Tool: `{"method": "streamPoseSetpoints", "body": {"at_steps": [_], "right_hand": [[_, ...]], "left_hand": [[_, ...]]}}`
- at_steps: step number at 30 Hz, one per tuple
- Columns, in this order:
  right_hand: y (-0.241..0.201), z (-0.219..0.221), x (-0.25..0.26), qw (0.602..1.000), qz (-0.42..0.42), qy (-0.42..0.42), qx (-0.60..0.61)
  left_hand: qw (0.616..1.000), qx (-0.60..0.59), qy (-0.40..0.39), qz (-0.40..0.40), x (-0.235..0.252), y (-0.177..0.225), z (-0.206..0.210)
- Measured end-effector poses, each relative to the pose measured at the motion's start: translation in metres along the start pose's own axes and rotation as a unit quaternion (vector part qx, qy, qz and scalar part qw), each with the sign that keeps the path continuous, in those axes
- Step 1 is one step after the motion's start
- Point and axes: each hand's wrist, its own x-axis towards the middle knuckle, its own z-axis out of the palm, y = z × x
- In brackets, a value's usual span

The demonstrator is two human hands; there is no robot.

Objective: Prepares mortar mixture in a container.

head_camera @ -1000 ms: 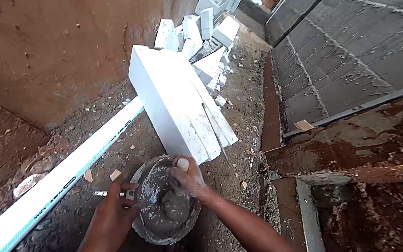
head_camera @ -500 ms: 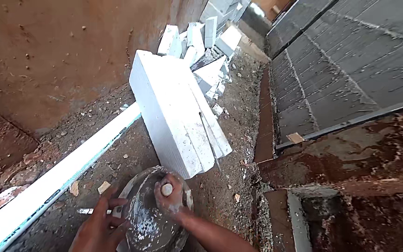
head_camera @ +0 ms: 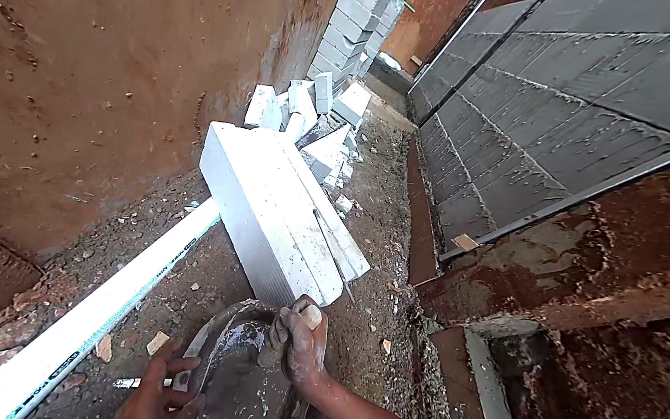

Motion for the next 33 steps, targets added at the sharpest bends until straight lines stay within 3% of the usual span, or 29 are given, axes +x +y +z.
{"method": "streamPoseSetpoints", "body": {"at_steps": [2,4,8,10,12,14,16,19,22,23,25,27,29,31,33], "right_hand": [[0.009,0.002,0.001,0.991,-0.12,-0.065,-0.012],[0.028,-0.006,-0.002,0.98,-0.145,-0.108,-0.078],[0.05,-0.025,-0.007,0.942,0.054,-0.173,-0.283],[0.033,-0.021,-0.004,0.921,0.092,-0.175,-0.336],[0.007,-0.012,0.0,0.943,0.036,-0.146,-0.296],[-0.009,-0.004,0.0,0.975,-0.046,-0.137,-0.166],[-0.005,-0.001,-0.006,0.982,-0.088,-0.15,-0.067],[0.034,-0.016,-0.019,0.972,-0.061,-0.174,-0.146],[0.04,-0.019,-0.016,0.902,0.046,-0.245,-0.352],[0.032,-0.015,-0.014,0.888,0.044,-0.255,-0.38],[0.013,-0.004,-0.012,0.905,-0.043,-0.224,-0.36],[0.003,0.001,-0.011,0.943,-0.139,-0.18,-0.245],[0.012,-0.003,-0.012,0.96,-0.175,-0.16,-0.15],[0.034,-0.017,-0.017,0.964,-0.12,-0.167,-0.17],[0.046,-0.025,-0.018,0.936,0.001,-0.193,-0.296]], "left_hand": [[1.0,-0.003,-0.002,0.0,0.001,0.0,0.0],[1.0,-0.001,-0.002,-0.002,0.001,0.0,0.0],[1.0,0.003,-0.007,-0.003,0.0,0.002,0.0],[1.0,0.001,-0.004,-0.002,-0.001,0.002,0.0],[1.0,-0.002,0.0,0.004,-0.001,0.0,0.0],[1.0,-0.004,-0.004,0.0,0.0,0.0,0.0],[1.0,-0.008,-0.007,-0.008,0.001,0.001,0.001],[1.0,-0.009,-0.007,-0.01,0.001,0.003,0.001],[1.0,-0.013,-0.003,-0.008,-0.001,0.0,0.002],[1.0,-0.012,-0.001,-0.007,-0.001,0.0,0.002],[1.0,-0.011,0.006,-0.007,-0.001,0.0,0.001],[1.0,-0.008,0.007,-0.004,-0.001,0.001,0.003],[1.0,-0.005,0.006,0.0,0.0,0.002,0.005],[1.0,-0.004,0.001,0.002,0.001,0.003,0.005],[1.0,-0.007,0.0,0.001,0.0,0.002,0.004]]}}
